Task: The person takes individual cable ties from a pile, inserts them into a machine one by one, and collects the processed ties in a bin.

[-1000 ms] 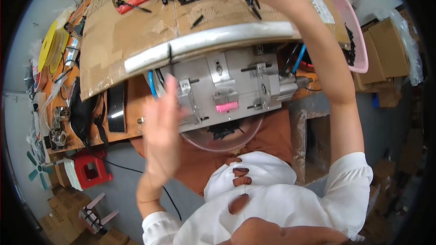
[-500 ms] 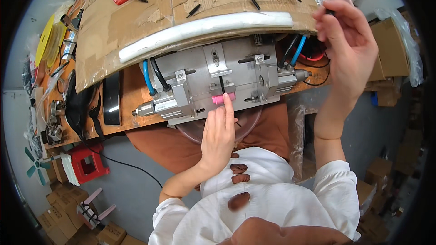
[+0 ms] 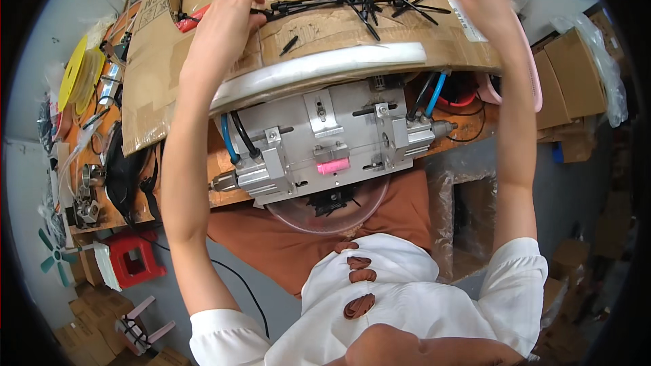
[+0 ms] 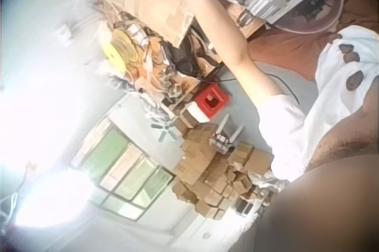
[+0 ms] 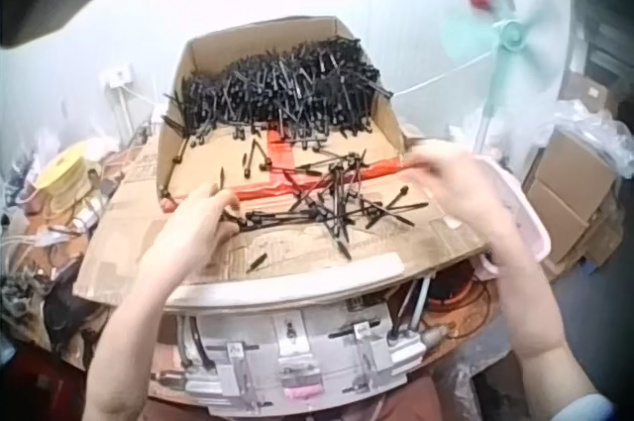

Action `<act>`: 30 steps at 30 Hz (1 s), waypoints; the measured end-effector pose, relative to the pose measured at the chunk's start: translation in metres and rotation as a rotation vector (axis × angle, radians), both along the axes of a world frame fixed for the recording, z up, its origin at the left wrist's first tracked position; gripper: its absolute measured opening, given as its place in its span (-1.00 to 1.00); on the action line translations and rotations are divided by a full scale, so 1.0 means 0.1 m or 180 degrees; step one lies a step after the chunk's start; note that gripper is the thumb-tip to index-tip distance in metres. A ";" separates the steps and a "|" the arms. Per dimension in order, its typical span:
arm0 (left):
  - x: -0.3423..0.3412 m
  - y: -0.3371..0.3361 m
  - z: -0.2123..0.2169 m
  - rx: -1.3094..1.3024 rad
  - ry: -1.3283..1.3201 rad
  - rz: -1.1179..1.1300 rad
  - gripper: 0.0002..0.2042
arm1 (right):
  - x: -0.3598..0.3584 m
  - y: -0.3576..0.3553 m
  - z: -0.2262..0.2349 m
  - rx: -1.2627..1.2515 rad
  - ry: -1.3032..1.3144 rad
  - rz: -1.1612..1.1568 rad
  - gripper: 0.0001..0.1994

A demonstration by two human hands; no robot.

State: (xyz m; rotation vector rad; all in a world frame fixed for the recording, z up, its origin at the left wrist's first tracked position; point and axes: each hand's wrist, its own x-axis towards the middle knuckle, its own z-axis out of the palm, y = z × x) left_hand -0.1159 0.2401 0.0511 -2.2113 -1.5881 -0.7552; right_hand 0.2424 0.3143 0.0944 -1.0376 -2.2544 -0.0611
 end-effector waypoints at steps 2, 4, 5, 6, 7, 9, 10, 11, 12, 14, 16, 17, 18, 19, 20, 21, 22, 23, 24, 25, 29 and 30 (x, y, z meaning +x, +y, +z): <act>-0.15 0.01 0.00 -0.0479 -0.0031 -0.0217 -0.81 | -0.89 -0.12 0.07 -0.0140 0.0032 0.0937 -0.85; -0.15 -0.15 0.04 -0.0750 -0.0186 -0.0433 -0.86 | -1.39 0.01 -0.02 -0.0461 -0.0335 0.0968 -0.79; -0.17 -0.27 0.06 -0.0765 -0.0187 -0.0441 -0.86 | -1.61 -0.08 0.05 -0.0658 -0.0590 0.0861 -0.75; -0.16 -0.39 0.14 -0.0968 -0.0346 -0.0578 -0.85 | -1.76 0.03 -0.07 -0.0507 -0.0688 0.0721 -0.73; -0.15 -0.49 0.19 -0.1177 -0.0504 -0.0700 -0.85 | -1.87 0.21 -0.24 -0.0198 -0.1086 0.0681 -0.75; -0.15 -0.69 0.16 -0.1269 -0.0698 -0.0699 -0.84 | -2.11 0.16 -0.25 -0.0456 -0.0891 0.0665 -0.81; -0.12 -0.75 0.14 -0.1352 -0.0887 -0.0736 -0.83 | -2.13 0.15 -0.23 -0.0584 -0.0972 0.0708 -0.82; -0.08 -0.81 0.15 -0.1202 -0.0966 -0.0730 -0.80 | -2.15 0.13 -0.19 -0.0585 -0.0983 0.0744 -0.82; -0.05 -0.84 0.15 -0.1202 -0.0982 -0.0703 -0.80 | -2.14 0.10 -0.16 -0.0646 -0.0717 0.0999 -0.81; 0.03 -0.87 0.14 -0.1012 -0.0796 -0.0360 -0.79 | -2.03 0.16 -0.15 -0.0638 -0.0170 0.1346 -0.77; 0.10 -0.97 0.07 -0.0898 -0.0853 -0.0284 -0.80 | -1.89 0.12 0.04 -0.0879 0.0330 0.1242 -0.77; 0.18 -1.05 0.05 -0.0598 -0.1078 -0.0319 -0.81 | -1.77 0.01 0.15 -0.1077 0.0686 0.1032 -0.77; 0.28 -1.14 0.01 -0.0307 -0.1312 -0.0387 -0.82 | -1.60 -0.13 0.24 -0.1273 0.1035 0.0778 -0.78; 0.40 -1.31 -0.03 -0.0399 -0.1426 -0.0198 -0.82 | -1.41 -0.23 0.30 -0.1502 0.1341 0.0906 -0.78; 0.51 -1.51 -0.11 -0.0381 -0.1558 -0.0186 -0.79 | -1.26 -0.31 0.34 -0.1734 0.1650 0.1066 -0.77; 0.66 -1.68 -0.21 -0.0326 -0.1562 -0.0292 -0.72 | -1.05 -0.37 0.34 -0.1715 0.2037 0.1216 -0.76; 0.78 -1.87 -0.38 -0.0402 -0.1415 -0.0230 -0.63 | -0.94 -0.40 0.23 -0.1756 0.2439 0.1455 -0.75; 0.91 -2.06 -0.49 -0.0671 -0.1521 -0.0183 -0.51 | -0.85 -0.45 0.16 -0.1811 0.2457 0.1477 -0.75; 1.02 -2.19 -0.66 -0.0783 -0.1522 -0.0230 -0.37 | -0.75 -0.54 0.08 -0.2049 0.2762 0.1699 -0.73; 1.11 -2.27 -0.79 -0.0880 -0.1316 -0.0194 -0.36 | -0.67 -0.62 0.02 -0.2270 0.3071 0.1910 -0.71; 1.33 -2.26 -1.00 -0.1026 -0.0962 0.0058 -0.37 | -0.46 -0.89 -0.14 -0.2366 0.3409 0.1892 -0.76; 1.34 -2.26 -1.02 -0.1103 -0.0829 0.0081 -0.36 | -0.44 -0.95 -0.18 -0.2379 0.3419 0.1903 -0.76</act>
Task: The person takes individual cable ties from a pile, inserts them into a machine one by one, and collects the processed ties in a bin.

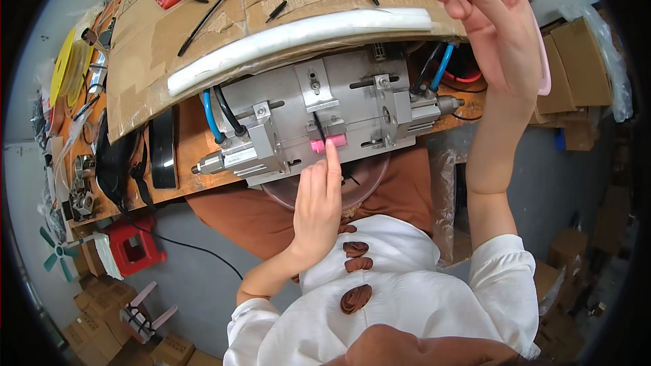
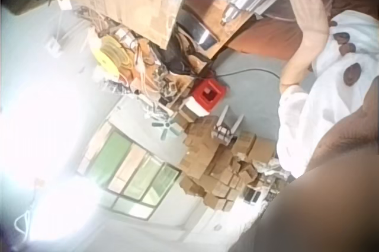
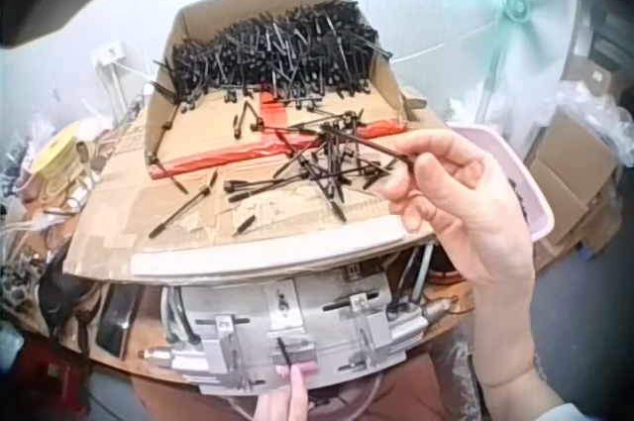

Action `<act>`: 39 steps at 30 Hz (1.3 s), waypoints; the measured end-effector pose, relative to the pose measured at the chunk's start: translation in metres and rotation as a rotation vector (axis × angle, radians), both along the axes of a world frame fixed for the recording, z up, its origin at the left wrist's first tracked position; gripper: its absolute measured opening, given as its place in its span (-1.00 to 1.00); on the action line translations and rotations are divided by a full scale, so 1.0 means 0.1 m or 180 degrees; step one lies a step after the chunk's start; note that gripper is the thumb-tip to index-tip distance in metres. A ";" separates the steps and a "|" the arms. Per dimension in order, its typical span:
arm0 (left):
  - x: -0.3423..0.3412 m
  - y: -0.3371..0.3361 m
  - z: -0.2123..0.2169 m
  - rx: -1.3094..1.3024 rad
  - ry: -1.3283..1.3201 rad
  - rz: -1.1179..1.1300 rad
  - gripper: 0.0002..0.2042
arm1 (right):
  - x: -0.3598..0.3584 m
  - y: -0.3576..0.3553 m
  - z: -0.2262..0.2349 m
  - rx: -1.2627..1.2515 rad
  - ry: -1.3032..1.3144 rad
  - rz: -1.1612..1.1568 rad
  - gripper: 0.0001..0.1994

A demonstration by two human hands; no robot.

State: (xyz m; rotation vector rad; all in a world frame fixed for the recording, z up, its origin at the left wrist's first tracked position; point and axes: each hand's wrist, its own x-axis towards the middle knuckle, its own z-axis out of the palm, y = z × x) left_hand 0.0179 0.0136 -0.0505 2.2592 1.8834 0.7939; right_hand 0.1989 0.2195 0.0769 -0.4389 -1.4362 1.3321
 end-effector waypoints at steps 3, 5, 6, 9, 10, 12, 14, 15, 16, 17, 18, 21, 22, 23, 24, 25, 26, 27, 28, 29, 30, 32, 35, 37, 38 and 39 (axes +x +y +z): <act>0.04 0.01 0.00 -0.0065 0.0129 -0.0045 -0.33 | 0.08 -0.18 -0.01 -0.0349 0.0466 -0.0219 -0.82; 0.06 0.02 0.02 -0.0059 0.0136 -0.0053 -0.32 | 0.20 -0.22 -0.02 -0.0183 0.0321 -0.0202 -0.79; 0.06 0.03 0.04 -0.0102 0.0170 -0.0059 -0.31 | 0.23 -0.24 -0.03 -0.0026 0.0182 -0.0165 -0.75; 0.03 0.03 0.04 -0.0168 0.0234 -0.0061 -0.30 | 0.17 -0.36 -0.06 0.0198 0.0079 0.0025 -0.77; 0.02 0.03 0.04 -0.0199 0.0254 -0.0074 -0.29 | 0.14 -0.42 -0.09 0.0204 0.0091 0.0043 -0.77; 0.01 0.01 0.03 -0.0309 0.0117 -0.0035 -0.30 | 0.07 -0.63 -0.21 0.0306 -0.0277 -0.0643 -0.81; 0.00 -0.01 0.02 -0.0426 -0.0014 0.0012 -0.30 | -0.05 -0.94 -0.41 0.0277 -0.0798 -0.1008 -0.76; -0.02 0.00 0.07 -0.0391 0.0085 -0.0057 -0.29 | -0.05 -1.05 -0.52 0.0941 -0.1433 -0.1042 -0.70; -0.04 0.01 0.13 -0.0358 0.0193 -0.0136 -0.28 | -0.04 -1.17 -0.64 0.1600 -0.2062 -0.1066 -0.63; -0.07 0.01 0.21 -0.0364 0.0185 -0.0149 -0.28 | -0.09 -1.28 -0.78 0.1664 -0.2099 -0.1011 -0.54; -0.10 0.00 0.29 -0.0309 -0.0005 -0.0149 -0.28 | -0.18 -1.38 -0.91 0.1728 -0.2136 -0.0953 -0.46; -0.17 -0.07 0.41 -0.0124 -0.0322 0.0027 -0.27 | -0.35 -1.52 -1.24 0.1702 -0.2317 -0.0880 -0.34; -0.17 -0.07 0.42 0.0016 -0.0455 0.0165 -0.25 | -0.39 -1.54 -1.31 0.1700 -0.2316 -0.0878 -0.34; -0.18 -0.08 0.41 0.0060 -0.0512 0.0195 -0.28 | -0.42 -1.55 -1.38 0.1692 -0.2391 -0.0802 -0.34; -0.19 -0.08 0.40 0.0060 -0.0516 0.0193 -0.28 | -0.44 -1.56 -1.43 0.1685 -0.2465 -0.0727 -0.34; -0.19 -0.10 0.39 0.0039 -0.0516 0.0206 -0.28 | -0.45 -1.56 -1.48 0.1712 -0.2548 -0.0712 -0.34; -0.20 -0.11 0.38 0.0021 -0.0514 0.0226 -0.28 | -0.46 -1.55 -1.47 0.1719 -0.2546 -0.0707 -0.34; -0.21 -0.12 0.38 0.0028 -0.0514 0.0235 -0.28 | -0.47 -1.55 -1.45 0.1663 -0.2618 -0.0708 -0.34; -0.23 -0.13 0.39 -0.0034 -0.0497 0.0226 -0.28 | -0.48 -1.55 -1.43 0.1611 -0.2688 -0.0707 -0.34; -0.26 -0.12 0.40 -0.0089 -0.0482 0.0216 -0.29 | -0.49 -1.54 -1.41 0.1632 -0.2686 -0.0702 -0.34; -0.29 -0.10 0.41 -0.0069 -0.0485 0.0231 -0.29 | -0.50 -1.55 -1.38 0.1642 -0.2762 -0.0672 -0.35; -0.37 -0.03 0.47 0.0030 -0.0367 0.0225 -0.30 | -0.50 -1.50 -1.29 0.1678 -0.2832 -0.0646 -0.35; -0.68 0.40 0.72 0.0701 -0.0249 0.0322 -0.35 | -0.41 -1.28 -0.83 0.2312 -0.3075 -0.0605 -0.39; -0.93 0.87 0.90 0.0918 -0.0060 0.0637 -0.60 | -0.52 -0.86 -0.51 0.2862 -0.2903 -0.1201 -0.57; -1.05 1.10 1.00 0.0939 0.0024 0.0724 -0.73 | -0.71 -0.57 -0.37 0.3166 -0.2805 -0.1457 -0.71; -1.18 1.37 1.03 0.1079 0.0161 0.0754 -0.77 | -0.92 -0.22 -0.26 0.3482 -0.2833 -0.1706 -0.82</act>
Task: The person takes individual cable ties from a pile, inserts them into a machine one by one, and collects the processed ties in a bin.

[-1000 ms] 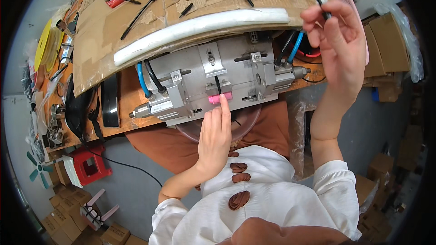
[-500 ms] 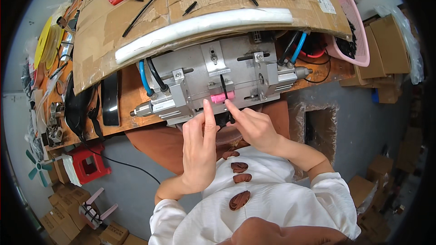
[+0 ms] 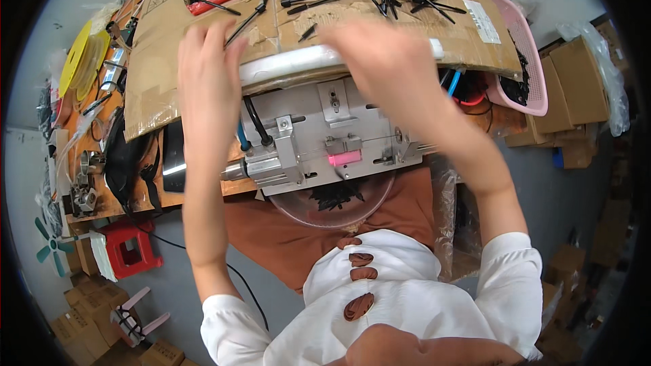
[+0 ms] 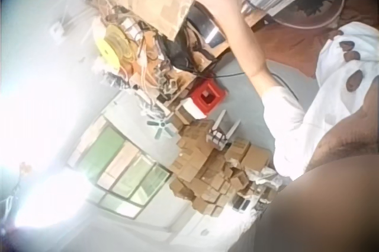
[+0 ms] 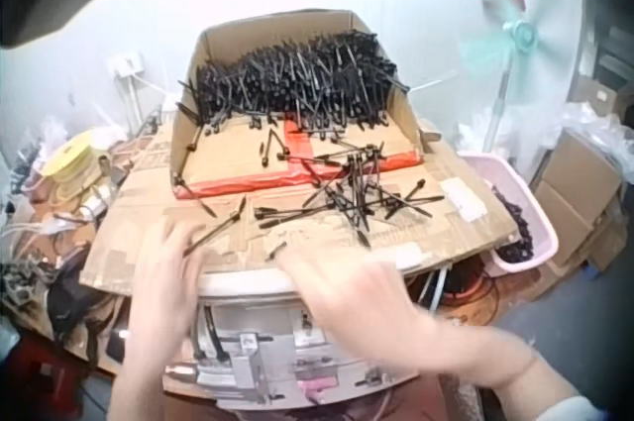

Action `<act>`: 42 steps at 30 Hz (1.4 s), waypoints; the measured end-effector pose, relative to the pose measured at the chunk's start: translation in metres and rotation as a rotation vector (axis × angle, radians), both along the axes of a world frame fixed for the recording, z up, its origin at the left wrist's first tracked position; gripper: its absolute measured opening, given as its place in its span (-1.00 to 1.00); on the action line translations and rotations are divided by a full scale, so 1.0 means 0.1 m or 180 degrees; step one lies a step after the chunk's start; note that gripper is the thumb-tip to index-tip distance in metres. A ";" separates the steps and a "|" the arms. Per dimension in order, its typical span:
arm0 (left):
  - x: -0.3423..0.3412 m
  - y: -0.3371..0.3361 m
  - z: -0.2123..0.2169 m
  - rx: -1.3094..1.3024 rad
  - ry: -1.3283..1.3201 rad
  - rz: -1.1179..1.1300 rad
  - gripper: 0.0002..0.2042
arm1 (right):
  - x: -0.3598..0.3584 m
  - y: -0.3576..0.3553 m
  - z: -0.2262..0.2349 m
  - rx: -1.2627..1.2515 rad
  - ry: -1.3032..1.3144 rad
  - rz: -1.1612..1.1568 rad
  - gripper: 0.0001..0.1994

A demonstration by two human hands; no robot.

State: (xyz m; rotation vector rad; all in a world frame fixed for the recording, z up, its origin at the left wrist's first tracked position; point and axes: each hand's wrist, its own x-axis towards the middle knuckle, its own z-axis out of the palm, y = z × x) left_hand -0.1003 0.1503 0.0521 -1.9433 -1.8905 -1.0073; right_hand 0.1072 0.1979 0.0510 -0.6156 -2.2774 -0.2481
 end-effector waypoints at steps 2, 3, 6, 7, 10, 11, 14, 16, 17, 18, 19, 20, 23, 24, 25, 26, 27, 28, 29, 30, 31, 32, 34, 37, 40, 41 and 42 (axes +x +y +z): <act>-0.27 0.44 -0.06 -0.0067 0.0266 -0.0195 -0.81 | -0.41 0.68 0.20 0.0102 -0.0909 -0.0639 -0.85; -0.32 0.51 -0.07 -0.0049 0.0280 -0.0174 -0.81 | -0.56 0.90 0.27 -0.0207 -0.1320 -0.0605 -0.86; -0.34 0.59 -0.09 -0.0552 0.0181 -0.0540 -0.88 | -0.58 1.14 0.35 -0.0860 -0.1245 -0.0374 -0.88; -0.38 0.53 -0.08 -0.0554 0.0174 -0.0550 -0.88 | -0.50 1.10 0.48 -0.1036 -0.1403 -0.0378 -0.88; -0.46 0.34 0.01 -0.0899 -0.0205 -0.1145 -0.89 | 0.56 0.90 0.56 -0.0961 -0.0154 -0.0871 -0.78; -0.47 0.23 0.06 -0.1110 -0.0243 -0.1237 -0.89 | 0.88 0.55 0.88 -0.1078 -0.0424 -0.1378 -0.80; -0.38 0.03 0.12 -0.1181 -0.0389 -0.1194 -0.83 | 1.94 0.45 0.77 -0.0967 -0.0843 -0.3442 -0.83; -0.24 0.04 0.16 -0.1204 -0.0289 -0.0929 -0.73 | 2.38 0.59 0.57 -0.1078 -0.0756 -0.3894 -0.82; -0.21 0.06 0.17 -0.1192 -0.0281 -0.0975 -0.73 | 2.47 0.65 0.51 -0.1007 -0.0717 -0.3844 -0.81; -0.19 0.05 0.17 -0.1215 -0.0261 -0.0871 -0.74 | 2.40 0.70 0.51 -0.1092 -0.0769 -0.3380 -0.79; -0.17 0.06 0.17 -0.1239 -0.0239 -0.0765 -0.75 | 2.27 0.79 0.49 -0.1022 -0.0588 -0.2720 -0.76; -0.18 0.02 0.15 -0.1256 -0.0227 -0.0744 -0.75 | 1.95 0.83 0.50 -0.1401 -0.0189 -0.1863 -0.76; -0.17 -0.02 0.12 -0.1186 -0.0322 -0.0676 -0.78 | 1.20 1.22 0.35 -0.1311 -0.0609 -0.1401 -0.75; -0.20 -0.05 0.10 -0.1104 -0.0350 -0.0682 -0.79 | 0.84 1.24 0.43 -0.1394 -0.1190 -0.1523 -0.77; -0.22 -0.08 0.09 -0.1004 -0.0382 -0.0715 -0.80 | 0.63 1.30 0.39 -0.1459 -0.0962 -0.1470 -0.87; -0.23 -0.08 0.08 -0.0988 -0.0424 -0.0775 -0.83 | 0.51 1.45 0.33 -0.1504 -0.0986 -0.1268 -0.86; -0.24 -0.11 0.06 -0.1003 -0.0420 -0.0723 -0.83 | 0.33 1.48 0.33 -0.1515 -0.0987 -0.1214 -0.86; -0.24 -0.13 0.04 -0.0851 -0.0416 -0.0784 -0.84 | 0.16 1.50 0.34 -0.1572 -0.1112 -0.1034 -0.85; -0.24 -0.17 0.03 -0.0699 -0.0415 -0.0840 -0.86 | 0.00 1.51 0.36 -0.1625 -0.1243 -0.0848 -0.85; -0.22 -0.21 0.04 -0.0699 -0.0400 -0.0773 -0.87 | -0.13 1.49 0.35 -0.1633 -0.1251 -0.0793 -0.85; -0.21 -0.25 0.02 -0.0715 -0.0401 -0.0725 -0.87 | -0.24 1.45 0.35 -0.1329 -0.1142 -0.0638 -0.88; -0.18 -0.29 -0.02 -0.0552 -0.0568 -0.0690 -0.87 | -0.32 1.43 0.35 -0.1031 -0.1028 -0.0509 -0.90; -0.12 -0.40 -0.05 -0.0395 -0.0802 -0.0530 -0.86 | -0.51 1.42 0.42 -0.0533 -0.1138 -0.0629 -0.91; 0.05 -0.54 -0.12 -0.0153 -0.1070 -0.0442 -0.85 | -0.44 1.35 0.60 0.0188 -0.1148 -0.0734 -0.86; 0.31 -0.87 -0.25 0.0091 -0.0803 -0.0421 -0.60 | -0.23 1.23 0.73 -0.0553 -0.0208 -0.0152 -0.86; 0.44 -1.00 -0.32 0.0095 -0.0749 -0.0504 -0.50 | -0.06 1.12 0.79 -0.1238 0.0259 0.0257 -0.82; 0.56 -1.15 -0.42 -0.0113 -0.0585 -0.0660 -0.43 | 0.09 1.01 0.83 -0.1647 0.0340 0.0208 -0.65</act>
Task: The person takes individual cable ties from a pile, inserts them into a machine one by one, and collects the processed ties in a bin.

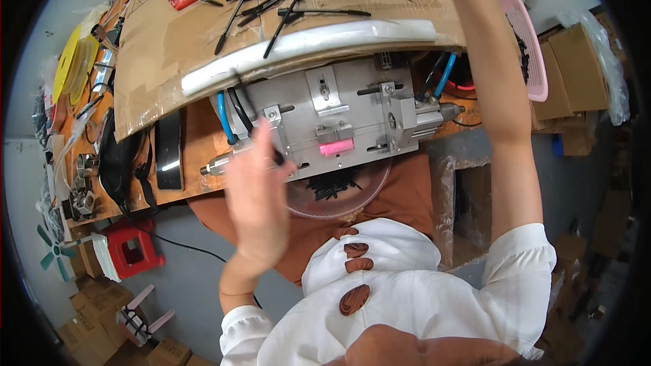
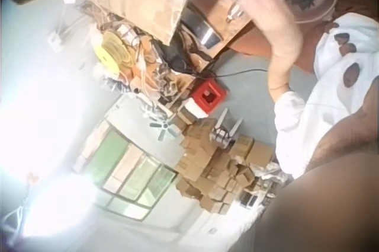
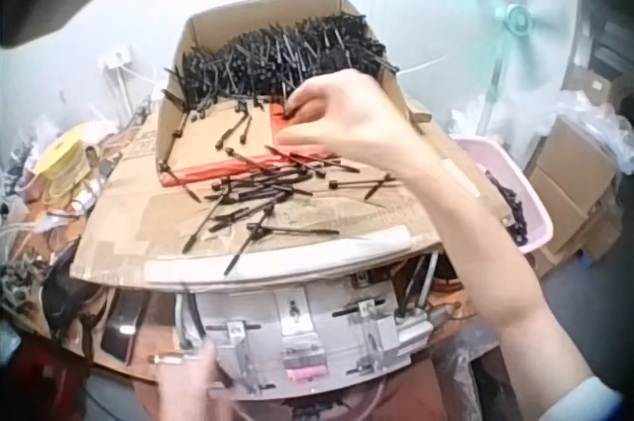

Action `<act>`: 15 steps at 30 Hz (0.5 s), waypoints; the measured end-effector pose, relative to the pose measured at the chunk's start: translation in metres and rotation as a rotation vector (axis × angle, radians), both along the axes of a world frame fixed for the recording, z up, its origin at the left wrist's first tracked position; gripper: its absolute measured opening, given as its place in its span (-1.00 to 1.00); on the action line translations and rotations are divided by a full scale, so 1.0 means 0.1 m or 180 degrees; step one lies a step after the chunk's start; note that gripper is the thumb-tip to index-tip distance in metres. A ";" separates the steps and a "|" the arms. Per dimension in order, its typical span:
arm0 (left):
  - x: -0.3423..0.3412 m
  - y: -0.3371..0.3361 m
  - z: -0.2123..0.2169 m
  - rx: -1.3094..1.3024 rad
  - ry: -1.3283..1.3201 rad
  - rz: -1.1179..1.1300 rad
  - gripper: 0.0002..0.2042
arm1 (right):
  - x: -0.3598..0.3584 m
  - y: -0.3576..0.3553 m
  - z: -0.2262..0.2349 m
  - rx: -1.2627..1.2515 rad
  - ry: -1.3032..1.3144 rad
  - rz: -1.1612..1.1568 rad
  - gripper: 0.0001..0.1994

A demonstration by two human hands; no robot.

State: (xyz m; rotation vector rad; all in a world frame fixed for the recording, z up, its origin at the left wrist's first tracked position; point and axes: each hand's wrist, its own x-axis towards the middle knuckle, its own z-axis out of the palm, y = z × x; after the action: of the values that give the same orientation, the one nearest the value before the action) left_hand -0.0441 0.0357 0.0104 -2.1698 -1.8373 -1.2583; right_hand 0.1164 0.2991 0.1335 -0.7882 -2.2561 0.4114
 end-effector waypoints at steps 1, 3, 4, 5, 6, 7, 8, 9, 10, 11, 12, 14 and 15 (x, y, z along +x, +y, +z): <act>0.12 -0.15 -0.10 -0.0165 0.0200 -0.0137 -0.35 | 0.10 -0.30 0.01 -0.0309 0.0540 0.0092 -0.63; 0.40 -0.33 -0.35 -0.0753 0.0084 -0.0252 -0.28 | 0.27 -0.31 -0.08 -0.0762 0.1197 0.0042 -0.63; 0.50 -0.33 -0.44 -0.0839 0.0136 -0.0187 -0.27 | 0.33 -0.33 -0.14 -0.0781 0.1206 0.0052 -0.63; 0.58 -0.31 -0.51 -0.0922 0.0181 -0.0146 -0.27 | 0.41 -0.37 -0.19 -0.0919 0.1628 0.0210 -0.67; 0.63 -0.27 -0.58 -0.0950 0.0197 -0.0121 -0.27 | 0.49 -0.41 -0.23 -0.1052 0.2050 0.0373 -0.70; 0.65 -0.26 -0.61 -0.0958 0.0198 -0.0125 -0.27 | 0.58 -0.45 -0.27 -0.1059 0.2052 0.0366 -0.70; 0.67 -0.24 -0.62 -0.0939 0.0415 -0.0093 -0.31 | 0.64 -0.50 -0.28 -0.1061 0.2188 0.0566 -0.71; 0.68 -0.23 -0.63 -0.0915 0.0632 -0.0060 -0.35 | 0.69 -0.55 -0.29 -0.1059 0.2323 0.0770 -0.73; 0.70 -0.23 -0.62 -0.0937 0.0689 -0.0062 -0.35 | 0.73 -0.64 -0.29 -0.1156 0.2453 0.0451 -0.74; 0.70 -0.22 -0.62 -0.0929 0.0693 -0.0069 -0.35 | 0.78 -0.72 -0.29 -0.1146 0.2456 0.0447 -0.74; 0.70 -0.21 -0.62 -0.0938 0.0771 -0.0032 -0.34 | 0.83 -0.79 -0.31 -0.1145 0.2484 0.0577 -0.78; 0.70 -0.18 -0.61 -0.0931 0.0843 -0.0017 -0.34 | 0.86 -0.94 -0.35 -0.1122 0.2504 0.0688 -0.82; 0.70 -0.17 -0.59 -0.0957 0.0842 -0.0059 -0.35 | 0.85 -1.02 -0.39 -0.0897 0.2351 0.0388 -0.82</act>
State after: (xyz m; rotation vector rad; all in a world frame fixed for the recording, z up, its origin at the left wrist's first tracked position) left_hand 0.0255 0.0185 -0.0491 -2.3617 -2.0003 -0.6875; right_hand 0.2013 0.1970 0.0949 -0.5124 -1.5691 0.9237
